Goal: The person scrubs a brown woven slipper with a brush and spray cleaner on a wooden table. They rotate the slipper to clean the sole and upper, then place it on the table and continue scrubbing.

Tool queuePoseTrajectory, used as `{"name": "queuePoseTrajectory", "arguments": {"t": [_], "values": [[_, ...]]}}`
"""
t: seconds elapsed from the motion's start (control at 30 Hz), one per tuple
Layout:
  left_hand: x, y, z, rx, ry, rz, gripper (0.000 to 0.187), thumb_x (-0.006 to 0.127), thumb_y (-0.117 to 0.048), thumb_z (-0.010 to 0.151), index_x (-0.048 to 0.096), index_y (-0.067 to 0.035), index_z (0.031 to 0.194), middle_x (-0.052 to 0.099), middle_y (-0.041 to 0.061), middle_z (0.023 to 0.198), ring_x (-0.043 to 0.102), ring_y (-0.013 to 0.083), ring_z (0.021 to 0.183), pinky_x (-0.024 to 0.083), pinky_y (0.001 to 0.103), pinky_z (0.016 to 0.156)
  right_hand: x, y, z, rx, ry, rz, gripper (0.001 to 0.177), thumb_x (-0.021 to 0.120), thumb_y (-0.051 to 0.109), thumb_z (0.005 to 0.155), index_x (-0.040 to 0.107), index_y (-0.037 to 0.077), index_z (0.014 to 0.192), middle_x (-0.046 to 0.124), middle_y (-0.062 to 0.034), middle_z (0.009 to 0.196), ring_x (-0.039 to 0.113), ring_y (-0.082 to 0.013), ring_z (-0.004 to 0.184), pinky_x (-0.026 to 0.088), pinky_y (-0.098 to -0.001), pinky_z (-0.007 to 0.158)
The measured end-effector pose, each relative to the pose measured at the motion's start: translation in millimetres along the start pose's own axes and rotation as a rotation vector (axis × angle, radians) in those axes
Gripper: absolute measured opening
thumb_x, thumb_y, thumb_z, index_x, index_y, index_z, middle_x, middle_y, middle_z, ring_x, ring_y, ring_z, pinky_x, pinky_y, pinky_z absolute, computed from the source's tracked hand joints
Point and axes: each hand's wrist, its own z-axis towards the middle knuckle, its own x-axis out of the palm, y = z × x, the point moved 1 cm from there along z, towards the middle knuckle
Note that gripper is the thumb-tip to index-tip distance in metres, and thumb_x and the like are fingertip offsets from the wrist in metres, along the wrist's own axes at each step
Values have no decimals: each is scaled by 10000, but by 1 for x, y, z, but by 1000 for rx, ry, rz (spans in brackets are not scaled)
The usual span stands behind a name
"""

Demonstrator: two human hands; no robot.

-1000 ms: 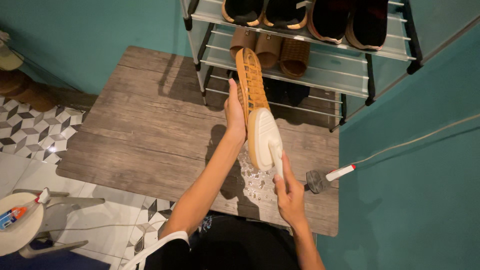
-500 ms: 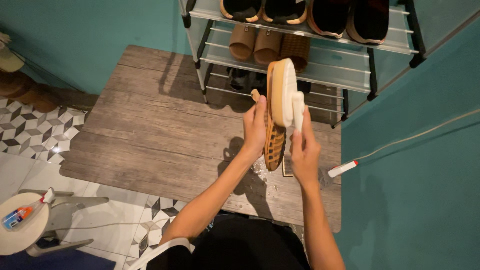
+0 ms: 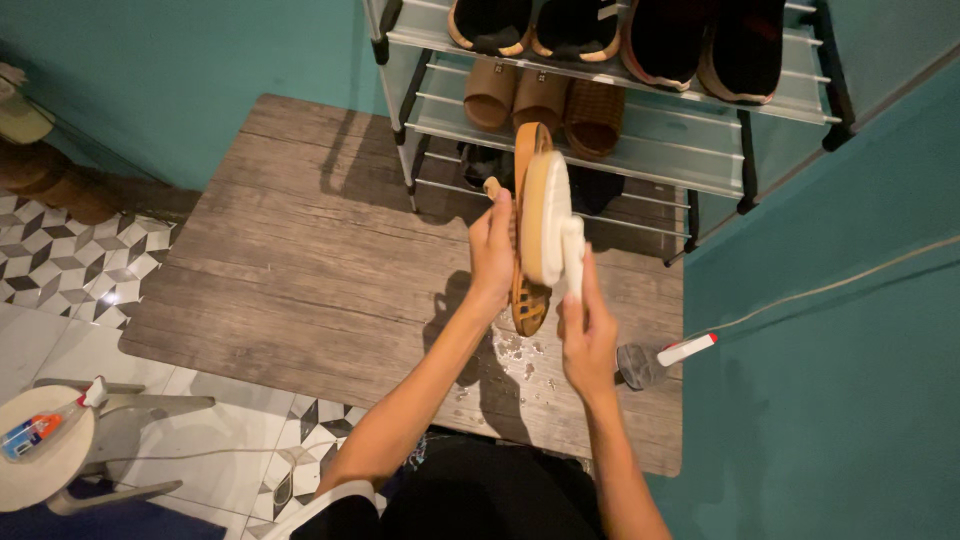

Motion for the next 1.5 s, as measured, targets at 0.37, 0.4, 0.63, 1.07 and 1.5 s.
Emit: {"name": "queuePoseTrajectory", "arguments": {"t": [0.37, 0.4, 0.63, 1.07, 1.5], "values": [[10, -2, -18, -68, 128, 65, 463, 497, -407, 1092, 682, 15, 1041, 712, 55, 888, 657, 88, 744, 545, 248, 665, -16, 4, 43, -68, -49, 10, 586, 466, 79, 1068, 321, 98, 1635, 511, 58, 801, 395, -16, 621, 353, -193, 536], [13, -5, -20, -84, 144, 45, 463, 500, -399, 1103, 680, 24, 1046, 706, 65, 875, 652, 100, 722, 544, 259, 646, -18, 5, 50, -50, -52, 43, 579, 463, 81, 1075, 326, 103, 1637, 501, 56, 791, 378, -16, 611, 339, -193, 530], [14, -30, -22, -163, 191, 6, 539, 448, -443, 1092, 678, 37, 1180, 738, 83, 967, 700, 114, 797, 581, 259, 697, -14, 2, 73, -12, -22, 181, 578, 456, 67, 1074, 345, 121, 1639, 512, 50, 799, 355, -13, 589, 324, -194, 520], [6, -50, 4, -217, 99, -212, 587, 449, -507, 1044, 664, 20, 1186, 744, 114, 976, 728, 186, 803, 620, 338, 701, -11, -35, 19, 61, 32, 81, 566, 467, 129, 1071, 339, 148, 1622, 457, 56, 712, 387, -23, 566, 360, -200, 507], [-8, -56, 36, -108, -127, -274, 612, 438, -542, 1037, 674, 1, 1191, 736, 101, 1002, 715, 192, 825, 607, 345, 712, -12, -49, -76, 186, 26, 119, 638, 505, 96, 1008, 321, 109, 1619, 481, 45, 736, 399, -42, 598, 366, -206, 533]]}}
